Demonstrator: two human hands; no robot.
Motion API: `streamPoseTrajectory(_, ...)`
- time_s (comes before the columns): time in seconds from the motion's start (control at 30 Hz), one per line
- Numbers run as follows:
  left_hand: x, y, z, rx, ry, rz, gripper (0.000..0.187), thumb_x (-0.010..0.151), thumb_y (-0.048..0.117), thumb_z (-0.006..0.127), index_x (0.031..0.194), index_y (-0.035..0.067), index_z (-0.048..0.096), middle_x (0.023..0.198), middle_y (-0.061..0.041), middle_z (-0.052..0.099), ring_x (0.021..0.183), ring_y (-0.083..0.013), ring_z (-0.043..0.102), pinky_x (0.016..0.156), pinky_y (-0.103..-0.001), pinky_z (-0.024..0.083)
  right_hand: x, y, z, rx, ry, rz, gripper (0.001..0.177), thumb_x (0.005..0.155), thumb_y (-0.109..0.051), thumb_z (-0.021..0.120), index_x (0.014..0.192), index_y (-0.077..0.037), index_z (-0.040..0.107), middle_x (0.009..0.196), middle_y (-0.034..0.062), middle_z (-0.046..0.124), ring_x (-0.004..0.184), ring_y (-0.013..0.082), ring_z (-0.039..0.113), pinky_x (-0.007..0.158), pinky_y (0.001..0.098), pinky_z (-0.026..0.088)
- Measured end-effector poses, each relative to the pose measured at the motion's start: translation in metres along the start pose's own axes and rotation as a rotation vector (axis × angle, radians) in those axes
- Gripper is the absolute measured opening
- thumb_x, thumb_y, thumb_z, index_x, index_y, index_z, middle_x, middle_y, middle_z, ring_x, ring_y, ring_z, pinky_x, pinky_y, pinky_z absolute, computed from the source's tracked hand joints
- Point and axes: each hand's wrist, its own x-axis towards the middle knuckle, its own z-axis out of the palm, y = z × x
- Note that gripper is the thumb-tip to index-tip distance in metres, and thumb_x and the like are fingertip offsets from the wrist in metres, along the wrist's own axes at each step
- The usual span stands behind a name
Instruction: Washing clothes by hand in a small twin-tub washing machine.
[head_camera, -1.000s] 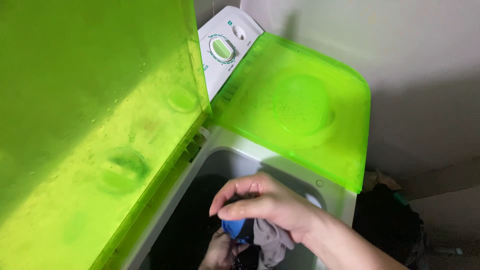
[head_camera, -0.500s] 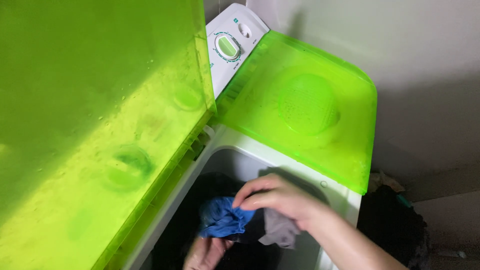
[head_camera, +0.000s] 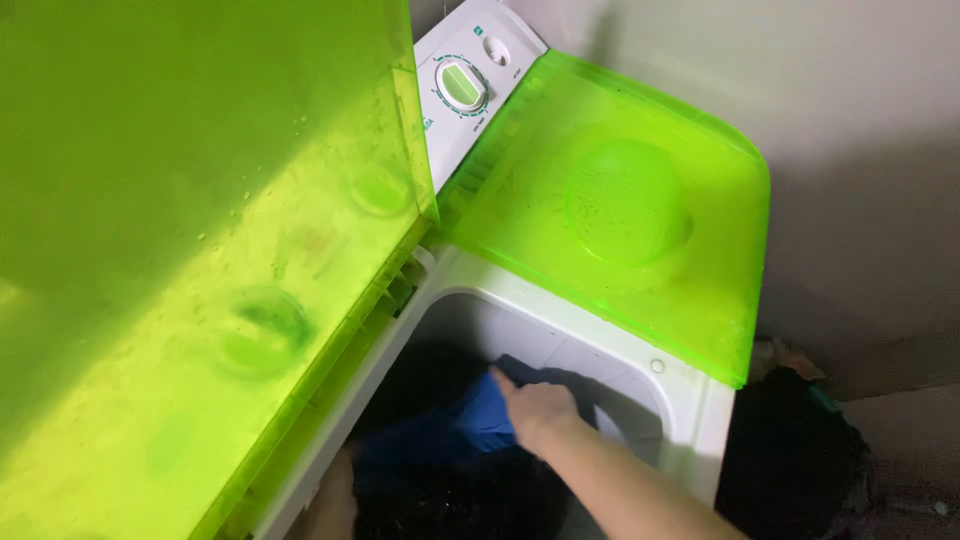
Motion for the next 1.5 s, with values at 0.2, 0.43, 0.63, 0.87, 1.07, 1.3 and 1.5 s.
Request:
streamPoseTrajectory(0.2,0.037,0.109,0.025,0.172,0.032,-0.151,0.043,0.107,0.038,0.049,0.146,0.023,0.058,0.136,-0.021,0.067,0.123,-0.0431,0.063,0.105,-0.051,0.053,0.085,-0.062,0.054,0.296,0.135,-0.196,0.093,0.092,-0.011,0.063,0.166,-0.013,0.007,0.117,0.0216,0.070,0.105,0.0363,0.070,0.087,0.0475,0.057)
streamPoseTrajectory(0.43,0.180,-0.041,0.166,0.512,0.109,0.193,0.051,0.096,0.027,0.051,0.147,0.020,0.051,0.137,-0.026,0.055,0.119,-0.0447,0.057,0.097,-0.050,0.050,0.251,-0.116,0.213,0.226,0.101,-0.334,0.063,0.101,-0.015,0.051,0.156,0.002,0.029,0.126,0.0264,0.063,0.107,0.0360,0.067,0.084,0.0463,0.058)
streamPoseTrajectory(0.63,0.142,-0.007,0.188,0.142,0.269,0.184,0.029,0.099,0.017,0.058,0.121,0.008,0.073,0.122,-0.024,0.067,0.117,-0.0413,0.062,0.104,-0.047,0.049,0.167,-0.079,0.161,0.547,0.085,-0.295,0.042,0.098,-0.020,0.051,0.138,-0.005,0.054,0.127,0.0224,0.063,0.112,0.0390,0.063,0.093,0.0479,0.054)
streamPoseTrajectory(0.87,0.087,0.047,0.120,-0.328,-0.143,-0.111,0.037,0.088,0.018,0.069,0.123,0.009,0.073,0.117,-0.018,0.075,0.114,-0.0323,0.071,0.100,-0.040,0.053,0.107,-0.106,0.133,0.819,0.414,-0.298,0.064,0.092,-0.010,0.051,0.155,-0.016,0.041,0.140,0.0295,0.048,0.119,0.0469,0.057,0.098,0.0484,0.051)
streamPoseTrajectory(1.07,0.161,-0.079,0.208,0.146,-0.099,0.011,0.046,0.092,0.020,0.064,0.136,0.008,0.063,0.122,-0.013,0.076,0.116,-0.0293,0.072,0.103,-0.037,0.055,0.215,-0.129,0.192,0.931,0.103,-0.096,0.042,0.102,-0.022,0.043,0.141,-0.015,0.057,0.146,0.0223,0.053,0.129,0.0390,0.057,0.103,0.0441,0.049)
streamPoseTrajectory(1.3,0.044,0.006,0.089,-0.081,0.064,0.623,0.154,0.032,0.031,0.107,0.155,-0.011,0.026,0.140,-0.032,0.050,0.128,-0.0444,0.049,0.102,-0.045,0.042,0.035,-0.074,-0.016,0.474,0.128,-0.547,0.036,0.095,-0.024,0.066,0.124,-0.003,0.064,0.118,0.0256,0.066,0.109,0.0432,0.064,0.092,0.0497,0.052)
streamPoseTrajectory(1.5,-0.026,0.162,-0.024,-0.423,-0.274,0.629,0.063,0.073,0.023,0.084,0.129,0.004,0.062,0.114,-0.012,0.076,0.105,-0.0252,0.074,0.091,-0.035,0.059,-0.128,0.007,-0.111,0.891,0.319,-0.740,0.034,0.094,-0.029,0.066,0.113,-0.001,0.065,0.106,0.0195,0.073,0.102,0.0351,0.069,0.089,0.0451,0.053)
